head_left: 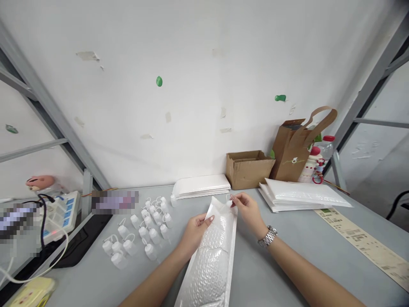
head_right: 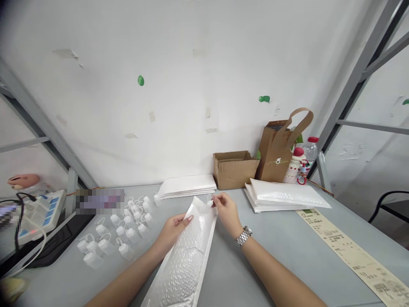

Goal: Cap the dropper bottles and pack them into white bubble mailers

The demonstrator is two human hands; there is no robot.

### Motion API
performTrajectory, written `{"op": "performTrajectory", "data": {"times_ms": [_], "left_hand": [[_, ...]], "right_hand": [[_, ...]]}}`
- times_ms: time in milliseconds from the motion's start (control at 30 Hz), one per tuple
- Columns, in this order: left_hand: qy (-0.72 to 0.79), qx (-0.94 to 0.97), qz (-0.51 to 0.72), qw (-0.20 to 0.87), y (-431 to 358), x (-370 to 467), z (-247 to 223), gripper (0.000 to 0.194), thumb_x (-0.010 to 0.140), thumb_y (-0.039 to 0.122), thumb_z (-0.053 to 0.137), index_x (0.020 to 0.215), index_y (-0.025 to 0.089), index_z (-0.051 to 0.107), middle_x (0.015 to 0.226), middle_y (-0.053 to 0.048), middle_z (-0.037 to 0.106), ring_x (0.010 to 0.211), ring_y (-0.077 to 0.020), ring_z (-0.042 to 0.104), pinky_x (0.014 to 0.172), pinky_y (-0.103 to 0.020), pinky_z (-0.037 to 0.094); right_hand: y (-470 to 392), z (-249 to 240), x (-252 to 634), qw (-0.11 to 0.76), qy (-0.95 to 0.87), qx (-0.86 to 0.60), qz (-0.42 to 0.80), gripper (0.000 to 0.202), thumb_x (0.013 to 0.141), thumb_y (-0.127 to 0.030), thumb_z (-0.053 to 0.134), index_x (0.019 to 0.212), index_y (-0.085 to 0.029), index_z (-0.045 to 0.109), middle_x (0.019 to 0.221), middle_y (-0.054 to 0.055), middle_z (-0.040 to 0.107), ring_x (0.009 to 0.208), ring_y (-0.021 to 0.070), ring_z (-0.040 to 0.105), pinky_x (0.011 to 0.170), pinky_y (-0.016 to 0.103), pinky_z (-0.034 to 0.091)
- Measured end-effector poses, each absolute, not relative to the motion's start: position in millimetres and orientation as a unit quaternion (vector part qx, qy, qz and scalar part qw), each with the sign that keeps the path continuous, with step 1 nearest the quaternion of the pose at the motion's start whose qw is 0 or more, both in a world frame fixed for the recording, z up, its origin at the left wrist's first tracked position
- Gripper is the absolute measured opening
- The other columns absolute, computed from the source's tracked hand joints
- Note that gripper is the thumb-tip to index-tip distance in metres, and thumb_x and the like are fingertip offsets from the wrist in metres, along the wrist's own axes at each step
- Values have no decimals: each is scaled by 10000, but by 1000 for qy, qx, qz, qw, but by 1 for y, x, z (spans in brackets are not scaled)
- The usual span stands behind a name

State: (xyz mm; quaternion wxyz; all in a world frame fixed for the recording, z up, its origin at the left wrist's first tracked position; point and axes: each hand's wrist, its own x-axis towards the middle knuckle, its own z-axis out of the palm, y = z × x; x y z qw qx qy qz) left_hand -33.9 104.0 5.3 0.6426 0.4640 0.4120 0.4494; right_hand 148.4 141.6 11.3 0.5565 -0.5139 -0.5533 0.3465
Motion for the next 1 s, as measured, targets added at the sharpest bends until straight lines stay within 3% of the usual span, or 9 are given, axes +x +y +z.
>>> {"op": "performTrajectory", "data": {"times_ms": [200,333,533,800,900,1000], "left_hand": [[418,463,455,636,106,-33,4,493,590,516,715,874,113,722,624,-18,670,616,-187,574,611,-276,408],[421,463,460,630,106,-33,1,502,591,520,710,873,106,720,628,-20,668,616,-183,560,614,-275,398],[421,462,466,626,106,-35,0,476,622,511,693,873,107,715,625,-20,665,633,-175,551,597,-255,385],[420,468,469,620,106,-34,-1,459,629,502,689,866,110,711,640,-31,676,642,-189,572,632,-281,413],[424,469,470,616,107,-34,-1,466,622,509,689,857,108,711,633,-34,677,656,-199,578,643,-290,419],[429,473,469,610,109,-36,-2,470,629,510,684,865,104,709,637,-39,681,657,-203,581,638,-291,417]], "right_hand": [[147,8,146,517,-517,-518,444,371,609,-544,653,589,-186,558,528,20,627,527,188,608,539,302,452],[148,3,144,501,-514,-519,464,386,589,-558,655,652,-192,547,533,8,624,532,182,609,523,288,444],[147,0,142,465,-569,-496,463,410,647,-589,602,634,-187,521,600,-2,594,598,154,559,593,272,423],[131,6,134,344,-685,-449,460,498,777,-571,486,475,-183,408,486,-59,335,476,89,314,469,230,274],[128,8,133,344,-700,-455,430,475,804,-554,463,509,-181,457,542,-35,409,533,117,390,521,245,334],[128,8,133,375,-723,-468,343,376,841,-490,456,659,-182,574,711,21,545,713,179,501,700,305,396]]}}
